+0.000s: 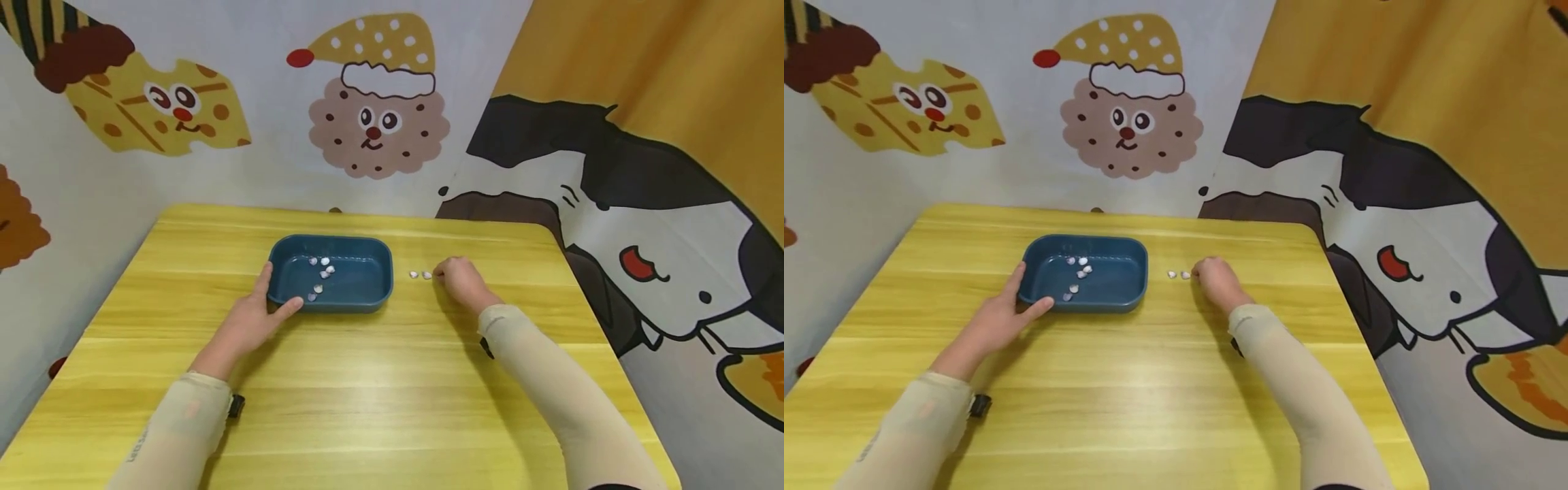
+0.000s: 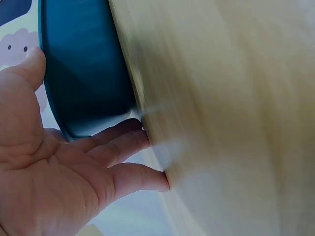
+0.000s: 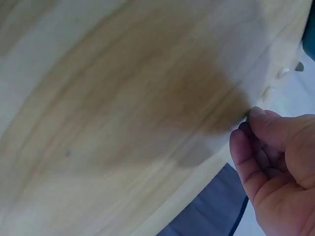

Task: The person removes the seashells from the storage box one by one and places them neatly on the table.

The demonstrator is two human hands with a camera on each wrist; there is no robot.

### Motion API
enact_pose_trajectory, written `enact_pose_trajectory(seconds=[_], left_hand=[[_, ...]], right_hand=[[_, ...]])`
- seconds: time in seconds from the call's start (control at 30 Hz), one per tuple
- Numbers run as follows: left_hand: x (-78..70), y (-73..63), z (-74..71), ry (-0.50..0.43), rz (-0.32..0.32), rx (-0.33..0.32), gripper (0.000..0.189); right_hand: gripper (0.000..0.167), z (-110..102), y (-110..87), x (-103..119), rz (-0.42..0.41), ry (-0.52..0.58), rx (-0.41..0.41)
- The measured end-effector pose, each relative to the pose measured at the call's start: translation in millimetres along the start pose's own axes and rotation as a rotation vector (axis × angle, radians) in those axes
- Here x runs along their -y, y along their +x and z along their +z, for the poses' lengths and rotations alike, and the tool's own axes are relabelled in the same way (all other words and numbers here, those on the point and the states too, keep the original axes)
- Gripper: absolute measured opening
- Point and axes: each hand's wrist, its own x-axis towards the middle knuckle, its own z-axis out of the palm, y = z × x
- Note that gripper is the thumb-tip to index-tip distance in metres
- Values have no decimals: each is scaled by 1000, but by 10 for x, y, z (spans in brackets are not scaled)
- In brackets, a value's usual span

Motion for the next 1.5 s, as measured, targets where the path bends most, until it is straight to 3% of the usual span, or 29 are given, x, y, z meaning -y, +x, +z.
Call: enact_pose_trajectory(seconds=[0.13, 0.2, 0.27, 0.33, 0.4, 0.53, 0.6, 0.7, 0.83, 0.93, 1.3, 1.5], left_hand=[[-2, -6, -8, -1, 7, -3, 111], [1, -13, -23, -3, 7, -5, 111], [10, -24, -38, -6, 3, -6, 111], [18, -37, -46, -9, 1, -8, 111], [18, -41, -38, -8, 4, -9, 111], [-18, -14, 33, -20, 19, 6, 112], [-39, 11, 76, -30, 24, 22, 114], [-56, 35, 115, -45, 24, 33, 114], [-27, 32, 94, -45, 9, 9, 114], [11, 17, 51, -41, 5, -9, 114], [9, 9, 59, -36, -9, 1, 115], [-23, 8, 48, -21, -8, -13, 114]], right_hand=[[21, -127, -44, 209, -19, 55, -100], [19, -253, -26, 481, -78, 88, -165], [19, -356, 32, 852, -170, 101, -177], [25, -395, 119, 1253, -265, 90, -103], [35, -337, 223, 1598, -331, 49, 39], [54, -29, 428, 1964, -328, -103, 319], [57, 139, 505, 2020, -290, -177, 378], [48, 315, 572, 2049, -281, -212, 389], [25, 403, 624, 2109, -379, -66, 349], [18, 412, 652, 2164, -424, 28, 342], [15, 442, 631, 2034, -426, 15, 262], [30, 181, 559, 1948, -379, 68, 232]])
